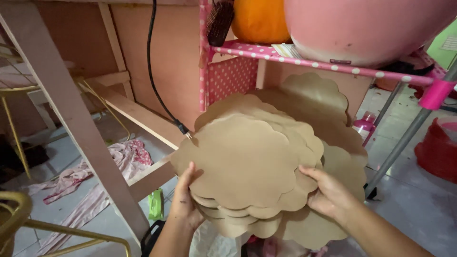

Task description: Organizing paper liners and household items on a shelf and the floor.

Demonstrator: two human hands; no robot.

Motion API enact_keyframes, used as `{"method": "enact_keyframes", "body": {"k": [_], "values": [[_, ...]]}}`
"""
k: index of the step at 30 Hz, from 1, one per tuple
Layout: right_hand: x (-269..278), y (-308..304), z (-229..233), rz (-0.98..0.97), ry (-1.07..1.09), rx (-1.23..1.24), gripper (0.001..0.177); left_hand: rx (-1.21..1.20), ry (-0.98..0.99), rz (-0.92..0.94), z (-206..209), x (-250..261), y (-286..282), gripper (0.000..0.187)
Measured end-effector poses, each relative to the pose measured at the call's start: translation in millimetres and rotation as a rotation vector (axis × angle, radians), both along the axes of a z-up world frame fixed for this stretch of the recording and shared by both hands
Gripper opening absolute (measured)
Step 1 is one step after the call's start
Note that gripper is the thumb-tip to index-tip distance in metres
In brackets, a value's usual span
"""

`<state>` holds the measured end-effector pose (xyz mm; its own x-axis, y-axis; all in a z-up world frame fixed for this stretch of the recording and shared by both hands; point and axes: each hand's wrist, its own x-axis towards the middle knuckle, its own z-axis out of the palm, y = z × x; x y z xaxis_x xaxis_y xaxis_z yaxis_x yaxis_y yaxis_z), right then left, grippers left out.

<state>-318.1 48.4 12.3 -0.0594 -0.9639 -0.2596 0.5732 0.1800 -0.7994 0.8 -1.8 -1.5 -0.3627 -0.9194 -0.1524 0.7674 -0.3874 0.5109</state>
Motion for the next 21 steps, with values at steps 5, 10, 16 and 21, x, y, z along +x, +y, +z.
{"method": "enact_keyframes", "body": {"k": [5,10,16,21], "values": [[12.0,11.7,10.8,0.002,0.0,0.018,0.054,-0.052,-0.121,-0.019,-15.1,-3.2,-19.0,0.055],[13.4,8.7,-1.5,-0.059,-0.022,0.041,0.056,-0.027,-0.205,-0.079,-10.2,-4.5,-14.1,0.049],[14.8,4.9,-3.4,-0.097,0.138,-0.008,0.059,0.058,-0.119,-0.082,-16.3,-15.9,-14.8,0.042],[20.2,20.6,37.7,0.194,-0.149,-0.313,0.07,0.065,-0.028,-0.16,-34.5,-17.0,-19.8,0.047]]}}
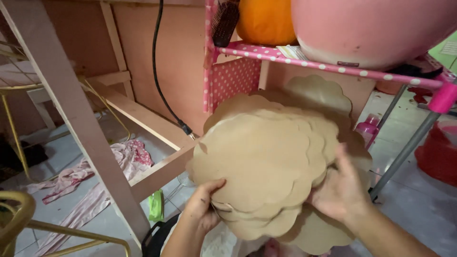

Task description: Organizing paper liners and household items on a shelf and the floor.

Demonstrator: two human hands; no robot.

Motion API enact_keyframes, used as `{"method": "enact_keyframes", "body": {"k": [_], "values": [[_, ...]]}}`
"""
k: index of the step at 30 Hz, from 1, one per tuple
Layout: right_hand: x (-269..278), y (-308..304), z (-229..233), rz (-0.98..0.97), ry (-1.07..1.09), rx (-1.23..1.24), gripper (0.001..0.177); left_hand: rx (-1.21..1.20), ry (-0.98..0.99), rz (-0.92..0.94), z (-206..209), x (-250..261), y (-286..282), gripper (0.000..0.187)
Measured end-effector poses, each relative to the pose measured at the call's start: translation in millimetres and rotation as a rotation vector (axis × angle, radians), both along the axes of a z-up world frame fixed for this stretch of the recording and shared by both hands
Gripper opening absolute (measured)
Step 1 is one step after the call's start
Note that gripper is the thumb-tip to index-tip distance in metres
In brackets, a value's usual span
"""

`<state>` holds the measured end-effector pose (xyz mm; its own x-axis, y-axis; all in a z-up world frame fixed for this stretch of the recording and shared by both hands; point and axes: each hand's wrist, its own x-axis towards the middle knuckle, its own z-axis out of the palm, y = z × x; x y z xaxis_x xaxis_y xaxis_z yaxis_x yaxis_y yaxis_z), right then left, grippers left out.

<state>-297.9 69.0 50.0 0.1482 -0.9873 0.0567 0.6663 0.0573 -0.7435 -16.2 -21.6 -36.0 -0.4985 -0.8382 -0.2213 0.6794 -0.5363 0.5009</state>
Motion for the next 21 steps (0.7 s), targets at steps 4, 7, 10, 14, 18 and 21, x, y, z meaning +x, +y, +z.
{"method": "enact_keyframes", "body": {"k": [4,7,10,14,18,21], "values": [[18.2,-0.3,18.0,0.037,-0.122,0.034,0.079,0.034,0.059,0.001,6.3,-3.6,6.9,0.048],[5.1,-22.4,-12.7,-0.24,-0.001,0.209,0.065,0.069,0.018,0.046,6.9,-6.1,6.7,0.049],[-8.9,-43.9,-40.9,-0.254,0.037,0.187,0.053,0.036,0.028,0.056,0.0,-4.5,6.1,0.048],[-0.6,-36.9,-27.7,-0.296,0.189,0.151,0.042,0.029,0.063,0.073,-0.6,-2.3,9.0,0.049],[-3.4,-34.3,-9.7,-0.398,0.421,0.142,0.036,0.066,0.103,0.057,3.5,-7.6,15.3,0.047],[4.7,-23.3,11.4,-0.486,0.615,0.22,0.036,0.117,0.029,0.131,15.1,-14.2,25.1,0.045]]}}
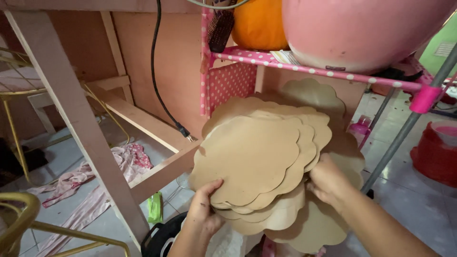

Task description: Organizing paper liners and household items on a shelf and the floor.

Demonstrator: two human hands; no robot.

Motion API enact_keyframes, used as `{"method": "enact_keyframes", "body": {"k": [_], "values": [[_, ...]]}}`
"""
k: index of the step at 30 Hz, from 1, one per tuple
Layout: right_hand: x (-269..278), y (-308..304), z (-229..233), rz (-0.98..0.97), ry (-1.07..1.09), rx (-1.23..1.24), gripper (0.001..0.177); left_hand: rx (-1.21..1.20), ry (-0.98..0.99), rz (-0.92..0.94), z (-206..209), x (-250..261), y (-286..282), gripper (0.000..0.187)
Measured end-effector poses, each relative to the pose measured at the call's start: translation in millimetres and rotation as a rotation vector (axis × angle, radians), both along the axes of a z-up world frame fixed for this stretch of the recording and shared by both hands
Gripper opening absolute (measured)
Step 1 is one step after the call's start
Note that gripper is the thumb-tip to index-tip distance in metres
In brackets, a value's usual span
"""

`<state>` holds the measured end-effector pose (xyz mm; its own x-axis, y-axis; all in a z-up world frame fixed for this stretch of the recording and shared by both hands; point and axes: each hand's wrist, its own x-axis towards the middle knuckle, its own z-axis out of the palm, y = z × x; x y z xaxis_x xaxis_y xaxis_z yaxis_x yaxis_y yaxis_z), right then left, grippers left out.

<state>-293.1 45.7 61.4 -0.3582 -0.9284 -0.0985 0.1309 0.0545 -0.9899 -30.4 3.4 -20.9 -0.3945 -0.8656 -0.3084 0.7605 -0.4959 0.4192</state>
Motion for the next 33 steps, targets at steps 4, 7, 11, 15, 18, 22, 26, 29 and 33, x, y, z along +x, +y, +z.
{"method": "enact_keyframes", "body": {"k": [4,7,11,15,18,22,26,29,33], "values": [[-6.1,1.2,-6.6,0.021,-0.032,0.011,0.036,0.025,-0.013,-0.029,2.7,1.7,3.0,0.047],[-16.9,-1.0,-21.2,0.134,-0.216,-0.01,0.035,-0.08,0.015,-0.059,-11.3,3.0,0.5,0.05],[-18.2,4.8,-16.3,0.226,-0.236,0.05,0.037,-0.132,-0.04,-0.106,-12.2,5.7,5.0,0.05],[15.3,34.4,42.3,0.184,-0.29,0.054,0.048,-0.256,-0.107,-0.132,-18.3,17.0,0.5,0.049],[-0.6,23.6,39.7,0.092,-0.387,-0.048,0.056,-0.375,-0.202,-0.087,-26.4,37.5,0.4,0.053],[-59.2,-46.5,-22.7,0.046,-0.38,-0.088,0.052,-0.461,-0.388,-0.089,-35.4,69.0,5.0,0.065],[-88.6,-97.1,-59.2,0.145,-0.156,-0.038,0.04,-0.199,-0.533,-0.049,-1.3,77.1,23.9,0.078],[-67.9,-86.0,-32.1,0.202,0.162,-0.002,0.039,-0.205,-0.534,-0.062,0.6,82.0,30.5,0.082],[-56.6,-80.3,-14.6,0.113,0.457,0.105,0.036,-0.365,-0.414,-0.131,-23.6,81.7,22.5,0.085]]}}
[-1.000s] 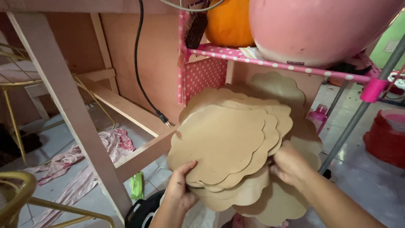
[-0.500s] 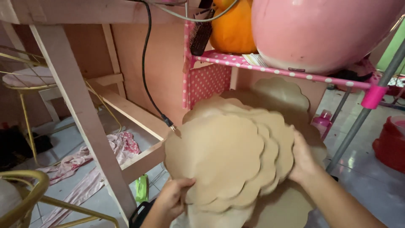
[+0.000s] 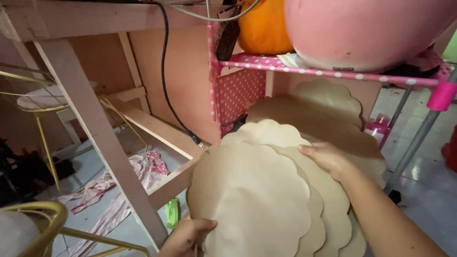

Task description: Organizing paper liners and household items on a shelf and the floor.

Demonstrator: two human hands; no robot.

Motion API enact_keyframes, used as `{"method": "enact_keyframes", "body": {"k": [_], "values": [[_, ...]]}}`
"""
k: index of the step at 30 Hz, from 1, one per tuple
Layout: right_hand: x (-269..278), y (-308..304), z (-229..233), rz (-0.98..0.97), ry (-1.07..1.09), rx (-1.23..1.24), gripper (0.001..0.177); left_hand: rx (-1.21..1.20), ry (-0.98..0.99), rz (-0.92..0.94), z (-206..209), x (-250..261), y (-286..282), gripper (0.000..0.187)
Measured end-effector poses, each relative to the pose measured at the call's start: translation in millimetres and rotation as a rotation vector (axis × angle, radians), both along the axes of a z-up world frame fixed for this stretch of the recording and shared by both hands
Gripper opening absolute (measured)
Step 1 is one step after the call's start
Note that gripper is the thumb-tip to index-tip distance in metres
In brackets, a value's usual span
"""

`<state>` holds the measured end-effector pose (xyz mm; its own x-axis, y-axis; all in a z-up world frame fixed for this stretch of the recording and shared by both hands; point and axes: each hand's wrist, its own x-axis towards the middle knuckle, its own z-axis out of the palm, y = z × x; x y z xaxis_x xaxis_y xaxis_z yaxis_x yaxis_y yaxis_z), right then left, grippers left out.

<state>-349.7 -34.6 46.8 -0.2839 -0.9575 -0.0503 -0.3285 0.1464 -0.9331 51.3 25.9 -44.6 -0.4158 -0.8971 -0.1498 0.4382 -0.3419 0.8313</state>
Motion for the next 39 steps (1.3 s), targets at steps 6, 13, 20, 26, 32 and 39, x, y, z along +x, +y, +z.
{"method": "enact_keyframes", "body": {"k": [6,13,20,26,32,39], "values": [[5.8,-1.2,19.0,-0.267,0.238,-0.384,0.029,0.013,0.073,-0.036,-17.9,-17.6,-9.9,0.073],[51.3,92.5,108.6,-0.053,1.027,-1.07,0.019,-0.011,0.118,0.047,-16.7,-21.6,-10.6,0.069],[87.7,137.8,141.2,-0.341,0.974,-1.073,0.014,-0.027,0.138,0.145,-53.1,-27.9,-31.2,0.054],[50.6,61.2,61.5,-0.253,0.21,-0.575,0.023,0.097,0.121,0.205,-30.2,-39.3,-14.4,0.055],[40.6,43.9,-6.4,-0.188,0.414,-0.17,0.038,0.035,0.131,0.257,-39.9,-45.2,-14.2,0.06],[45.6,43.0,-13.2,-0.16,0.762,-0.045,0.081,-0.031,0.225,0.213,-45.1,-46.3,-11.0,0.053]]}}
